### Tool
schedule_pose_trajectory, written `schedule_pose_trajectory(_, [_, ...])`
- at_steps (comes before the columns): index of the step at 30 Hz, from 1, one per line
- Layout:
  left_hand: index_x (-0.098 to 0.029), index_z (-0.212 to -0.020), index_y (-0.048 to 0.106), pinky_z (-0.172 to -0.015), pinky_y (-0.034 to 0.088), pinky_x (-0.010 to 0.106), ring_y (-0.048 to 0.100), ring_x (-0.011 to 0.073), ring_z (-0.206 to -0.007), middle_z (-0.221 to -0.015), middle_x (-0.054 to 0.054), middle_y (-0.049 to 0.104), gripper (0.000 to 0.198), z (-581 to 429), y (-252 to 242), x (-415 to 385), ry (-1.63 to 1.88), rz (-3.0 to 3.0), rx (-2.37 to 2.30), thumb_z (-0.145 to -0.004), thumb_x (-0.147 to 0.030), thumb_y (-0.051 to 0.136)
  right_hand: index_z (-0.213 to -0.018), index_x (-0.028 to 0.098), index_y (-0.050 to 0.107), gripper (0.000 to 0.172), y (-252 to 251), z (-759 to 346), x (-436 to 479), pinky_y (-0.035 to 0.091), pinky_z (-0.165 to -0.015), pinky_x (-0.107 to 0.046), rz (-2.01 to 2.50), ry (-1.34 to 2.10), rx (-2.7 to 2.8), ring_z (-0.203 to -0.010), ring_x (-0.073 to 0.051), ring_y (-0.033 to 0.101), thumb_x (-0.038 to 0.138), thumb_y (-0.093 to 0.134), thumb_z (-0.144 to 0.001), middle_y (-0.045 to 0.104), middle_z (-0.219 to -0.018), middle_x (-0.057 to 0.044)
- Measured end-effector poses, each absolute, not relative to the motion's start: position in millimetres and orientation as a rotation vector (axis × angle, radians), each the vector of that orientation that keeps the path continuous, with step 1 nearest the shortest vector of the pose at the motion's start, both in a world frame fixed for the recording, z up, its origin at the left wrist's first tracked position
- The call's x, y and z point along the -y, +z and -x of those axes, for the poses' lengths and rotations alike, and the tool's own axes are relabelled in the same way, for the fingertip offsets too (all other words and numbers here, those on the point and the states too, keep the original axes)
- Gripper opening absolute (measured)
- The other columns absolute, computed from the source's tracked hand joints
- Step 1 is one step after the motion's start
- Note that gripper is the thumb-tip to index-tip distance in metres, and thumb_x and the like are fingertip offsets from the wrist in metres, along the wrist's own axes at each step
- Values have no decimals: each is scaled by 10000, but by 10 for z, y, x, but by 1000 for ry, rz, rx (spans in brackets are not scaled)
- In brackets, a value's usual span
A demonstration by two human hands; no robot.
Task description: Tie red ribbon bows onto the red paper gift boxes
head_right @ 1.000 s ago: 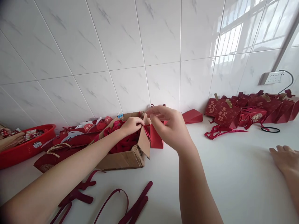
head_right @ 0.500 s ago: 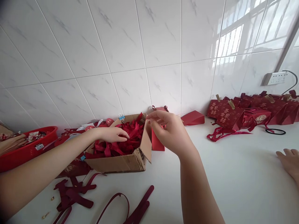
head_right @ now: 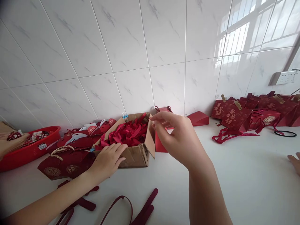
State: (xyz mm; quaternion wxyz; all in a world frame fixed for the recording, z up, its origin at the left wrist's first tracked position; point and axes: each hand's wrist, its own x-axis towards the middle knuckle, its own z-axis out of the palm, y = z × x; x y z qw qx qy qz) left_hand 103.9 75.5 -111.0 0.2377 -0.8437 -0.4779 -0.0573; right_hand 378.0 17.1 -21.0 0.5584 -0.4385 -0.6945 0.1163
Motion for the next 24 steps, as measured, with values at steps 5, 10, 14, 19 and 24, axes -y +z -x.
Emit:
schedule_pose_trajectory(5, [-167,-1182,511,-787,435,401,558,281,-948,-1009,99,612,334,-1155,-1015,-1181,-235,2268,1307,-869,-83,429,-929,230,691,166,-205,-3792,-129,557,-687,-275,1064,229,1616,-800,-167,680,191,555,-843,717,-833,-4])
schedule_pose_trajectory(10, [-237,-1174,495,-813,449,406,570,262,-943,-998,60,624,384,-1205,-1023,-1266,-286,2290,1300,-843,-54,432,-935,213,695,163,-185,-3788,-90,559,-703,-290,1063,223,1608,-817,-177,675,217,561,-843,715,-831,-19])
schedule_pose_trajectory(14, [-230,-1280,425,-981,361,518,501,297,-1151,-1215,126,567,448,-1232,-1026,-1008,-376,2273,1347,-849,-112,456,-936,203,699,159,-175,-3799,-52,559,-681,-292,1073,212,1606,-823,-190,677,243,582,-835,716,-838,-35])
schedule_pose_trajectory(19, [-206,-1355,376,-1047,329,518,450,293,-1235,-1339,129,503,555,-1137,-1035,-142,-358,2532,1348,-833,-289,545,-920,223,696,137,-180,-3778,16,554,-660,-300,1066,160,1635,-811,-200,677,241,592,-833,710,-813,-32])
schedule_pose_trajectory(24, [-294,-1249,536,-947,467,448,522,304,-1179,-1315,82,550,439,-726,-1190,668,-142,2789,1554,-816,-340,590,-932,240,684,143,-147,-3631,110,552,-706,-288,1012,158,1821,-821,-179,671,227,563,-857,708,-854,-10])
